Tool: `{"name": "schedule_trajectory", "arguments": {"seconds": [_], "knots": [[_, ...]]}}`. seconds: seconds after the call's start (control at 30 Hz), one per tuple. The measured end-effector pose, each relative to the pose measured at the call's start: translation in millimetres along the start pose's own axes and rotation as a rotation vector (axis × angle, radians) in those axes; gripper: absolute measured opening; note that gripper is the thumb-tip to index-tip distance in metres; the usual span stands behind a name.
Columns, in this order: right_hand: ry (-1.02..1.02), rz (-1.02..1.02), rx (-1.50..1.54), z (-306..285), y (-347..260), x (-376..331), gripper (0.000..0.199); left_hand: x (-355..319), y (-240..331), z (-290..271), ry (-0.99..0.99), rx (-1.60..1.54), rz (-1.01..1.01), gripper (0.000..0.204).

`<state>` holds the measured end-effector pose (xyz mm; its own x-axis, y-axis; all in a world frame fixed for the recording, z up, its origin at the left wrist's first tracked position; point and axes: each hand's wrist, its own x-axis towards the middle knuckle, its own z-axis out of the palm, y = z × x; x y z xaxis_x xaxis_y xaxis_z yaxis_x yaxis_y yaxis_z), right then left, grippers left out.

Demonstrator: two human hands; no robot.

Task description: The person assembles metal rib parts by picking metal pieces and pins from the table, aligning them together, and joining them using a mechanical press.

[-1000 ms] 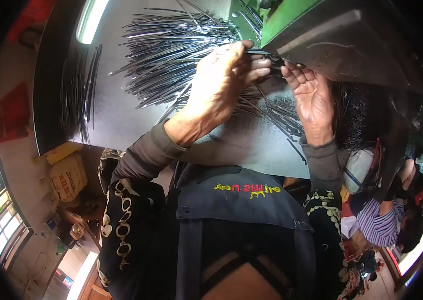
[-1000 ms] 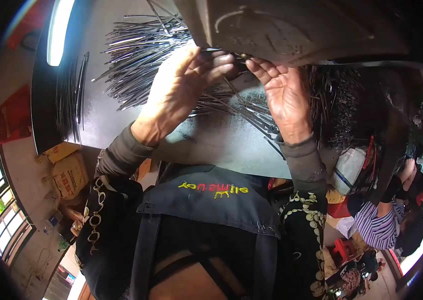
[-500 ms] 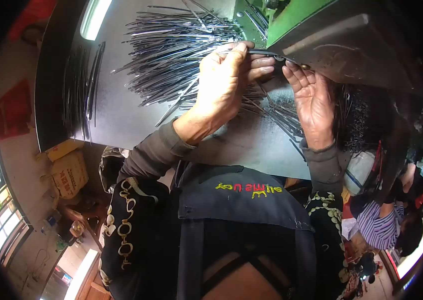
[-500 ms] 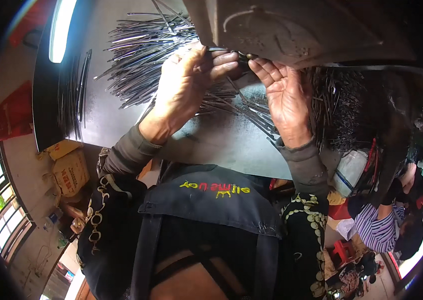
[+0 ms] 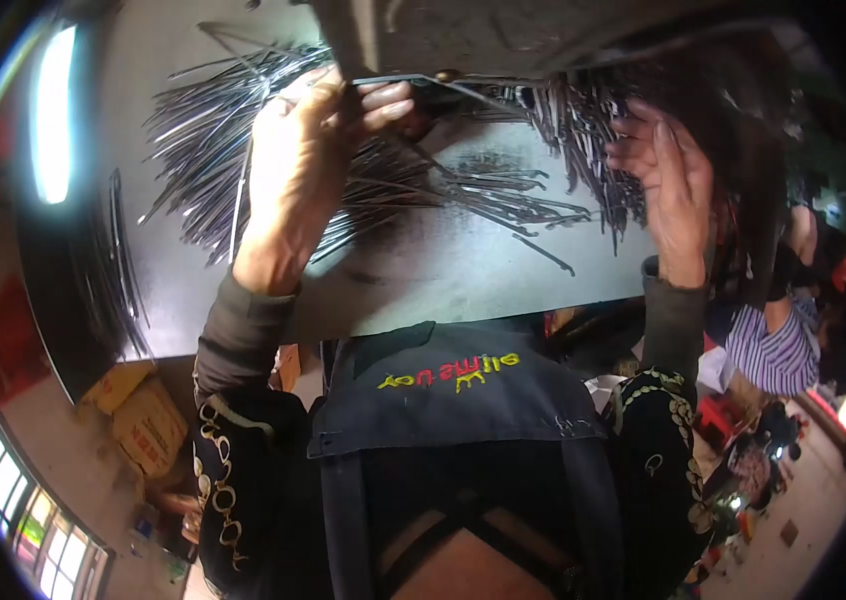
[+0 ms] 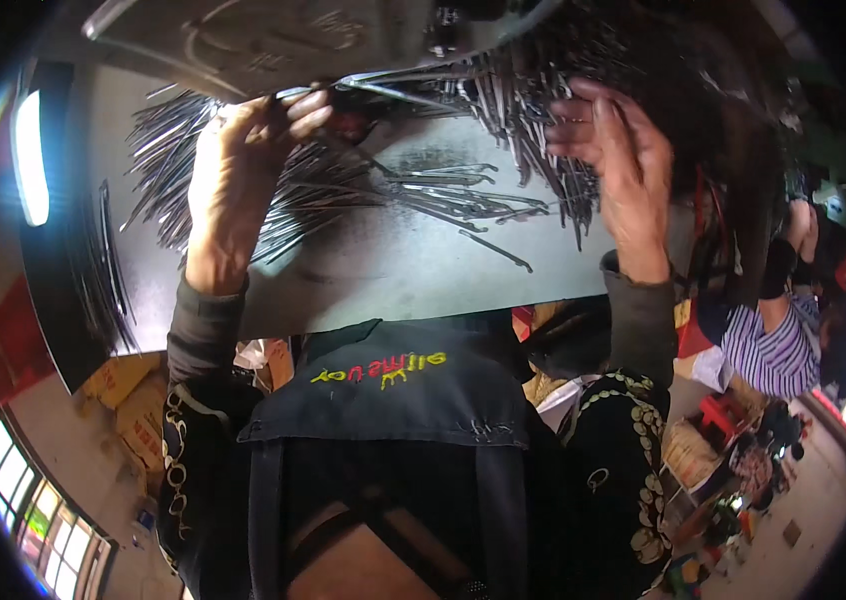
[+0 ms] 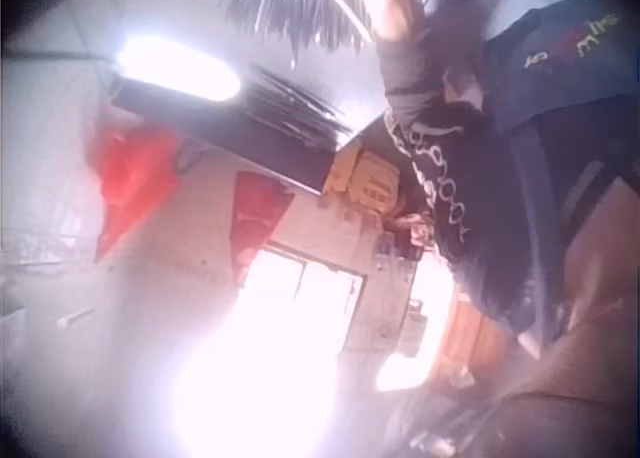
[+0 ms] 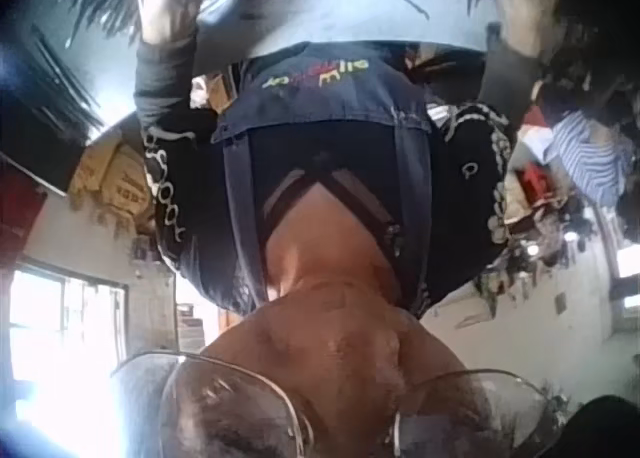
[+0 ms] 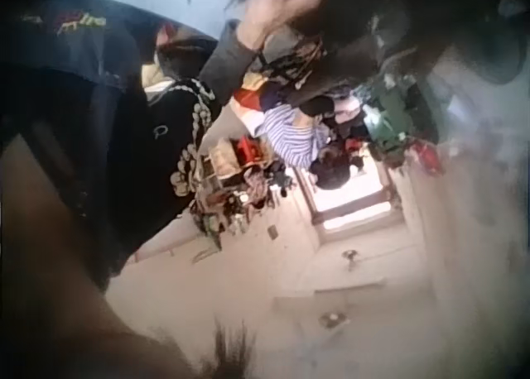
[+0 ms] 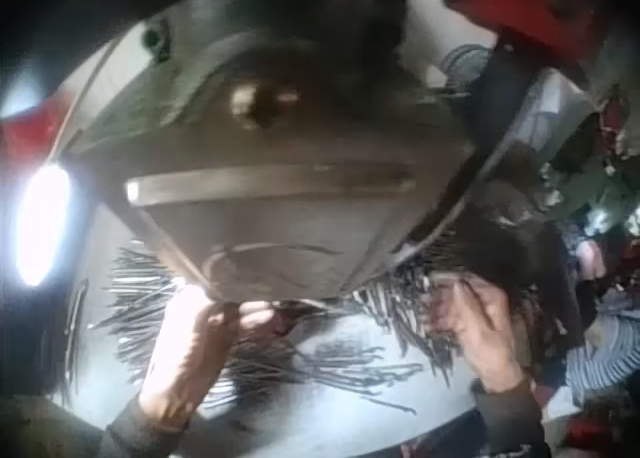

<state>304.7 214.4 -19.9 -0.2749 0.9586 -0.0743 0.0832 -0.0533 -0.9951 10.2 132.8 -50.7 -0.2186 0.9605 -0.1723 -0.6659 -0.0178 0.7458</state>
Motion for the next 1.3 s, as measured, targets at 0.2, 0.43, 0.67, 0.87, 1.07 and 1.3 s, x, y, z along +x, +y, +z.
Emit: {"name": "schedule_trajectory", "arguments": {"seconds": [0.2, 0.43, 0.67, 0.87, 1.07, 1.3], "knots": [[-0.221, -0.345, -0.873, -17.2, -16.3, -45.6, 0.017, -30.8, -14.3, 20.2, -0.058, 0.062, -0.254, 0.023], [-0.42, -0.643, -1.25, 9.4, 12.8, -49.4, 0.011, -53.4, -12.6, -9.3, -0.055, 0.127, -0.337, 0.012], [-0.396, -0.874, -1.079, 23.2, 27.4, -24.4, 0.021, -58.6, -7.6, -6.9, 0.02, -0.144, -0.258, 0.01], [-0.217, -0.973, -0.893, 104.4, 35.6, 5.5, 0.018, -33.5, -26.3, 4.6, 0.126, -0.118, -0.29, 0.009], [-0.261, -0.049, -0.138, 133.4, 24.1, 8.5, 0.008, -24.3, -28.5, 10.6, 0.133, 0.218, -0.038, 0.007], [-0.152, 0.03, -0.038, 135.5, 25.9, 11.3, 0.01, -12.1, -36.5, 12.7, 0.106, 0.386, 0.197, 0.013]]}}
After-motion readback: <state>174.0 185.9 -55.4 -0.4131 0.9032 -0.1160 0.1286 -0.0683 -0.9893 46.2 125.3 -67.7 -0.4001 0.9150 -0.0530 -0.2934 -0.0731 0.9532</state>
